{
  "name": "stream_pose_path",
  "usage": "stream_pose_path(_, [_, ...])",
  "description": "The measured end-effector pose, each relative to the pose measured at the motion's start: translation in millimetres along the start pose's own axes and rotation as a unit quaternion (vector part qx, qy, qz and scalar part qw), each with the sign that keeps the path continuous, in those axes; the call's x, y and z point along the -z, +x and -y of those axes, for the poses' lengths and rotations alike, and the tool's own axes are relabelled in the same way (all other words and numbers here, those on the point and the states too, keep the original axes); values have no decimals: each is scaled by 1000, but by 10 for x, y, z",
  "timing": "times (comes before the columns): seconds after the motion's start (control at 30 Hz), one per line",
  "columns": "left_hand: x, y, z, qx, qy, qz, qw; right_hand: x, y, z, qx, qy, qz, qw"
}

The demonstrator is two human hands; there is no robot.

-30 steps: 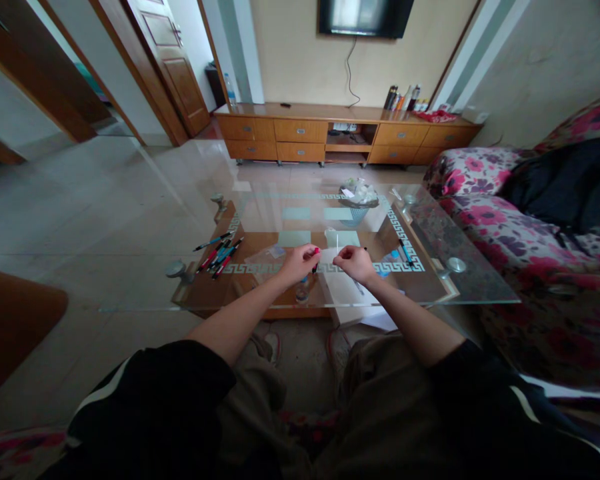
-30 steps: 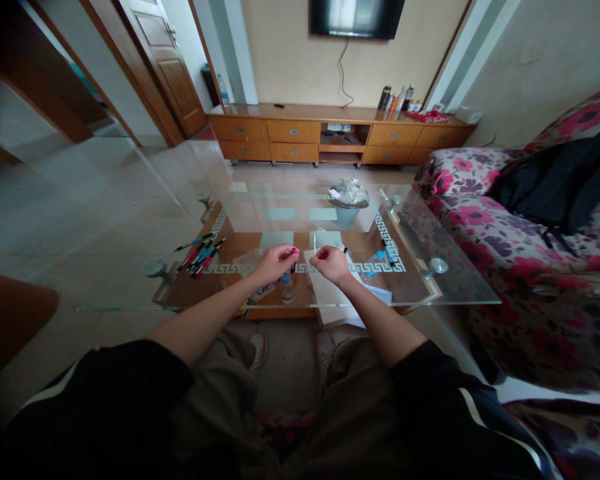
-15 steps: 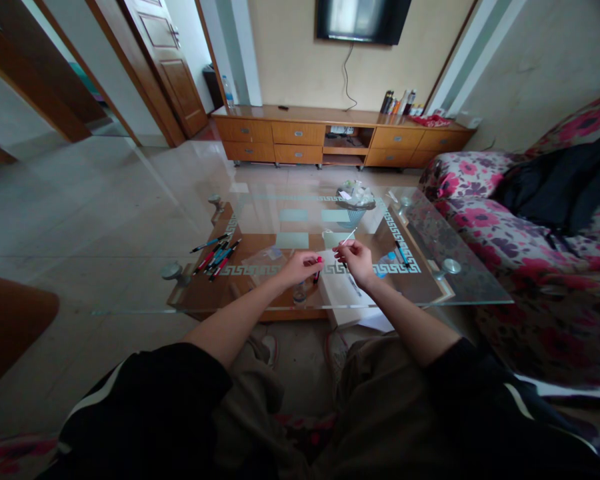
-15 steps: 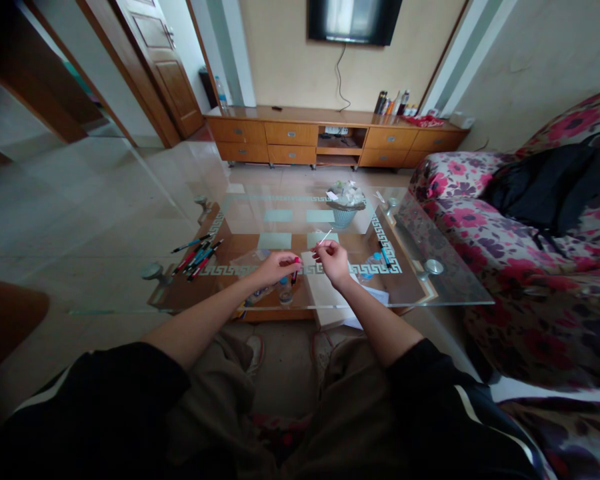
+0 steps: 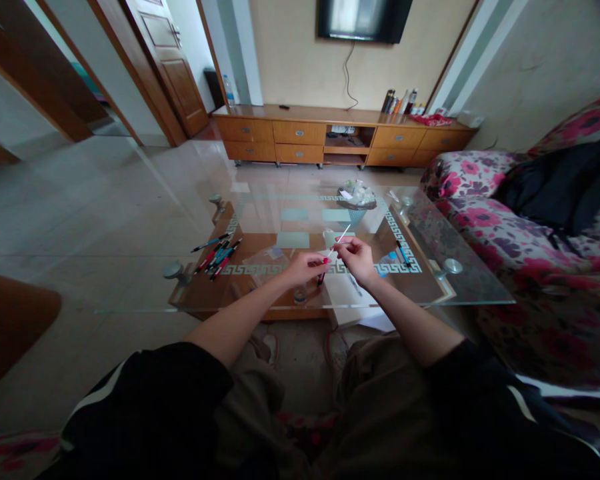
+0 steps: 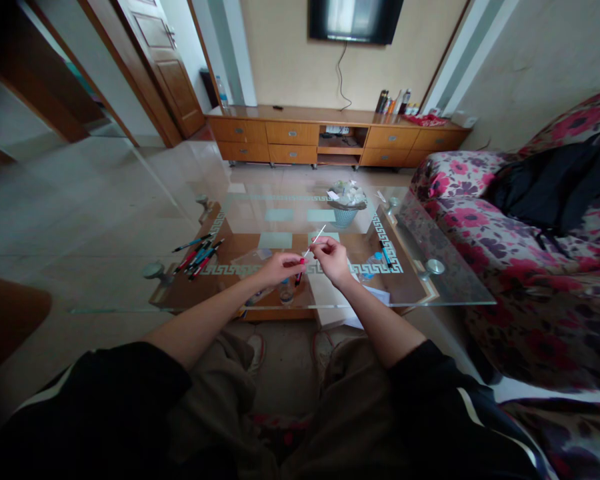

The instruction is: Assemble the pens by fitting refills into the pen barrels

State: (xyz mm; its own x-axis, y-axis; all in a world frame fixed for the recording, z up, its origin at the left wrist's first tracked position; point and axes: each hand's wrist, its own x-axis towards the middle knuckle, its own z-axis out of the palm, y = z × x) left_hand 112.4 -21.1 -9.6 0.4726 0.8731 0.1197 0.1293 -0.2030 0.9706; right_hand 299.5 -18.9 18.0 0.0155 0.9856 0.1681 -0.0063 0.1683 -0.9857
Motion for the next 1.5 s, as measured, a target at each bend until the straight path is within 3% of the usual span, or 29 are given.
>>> stream_pose_path(0.2, [9,-13,-54,-14,17,7,1000,-24,-48,12,1,-11,58,998])
stream_pose_path(0.47, [-4,-15,-68,-17,10,5,1000,-4,-75,-3,49,-83,86,992])
stream_pose_path(0.6, [-6,-15,-86,-27,16,-6,999,5,-86,-21,75,-123,77,987])
stream_pose_path(0.87, [2,-23,-106,-12,27,3,1000,-1,-54,-14,10,-69,15,997])
stream_pose_path(1.07, [-11,-39,-151,4,13,19,1000,6,-51,-22,-12,-55,24,998])
stream_pose_path(1.2, [-49,-74,-164,64,-64,27,996,19,-51,-47,-12,-64,45,997])
stream_pose_path(1.37, [-87,-150,-263,186,-204,60,959,24,-57,-62,-4,-64,77,995])
stream_pose_path(1.5, [-88,-167,-317,213,-228,76,947,9,-72,-32,6,-61,83,995])
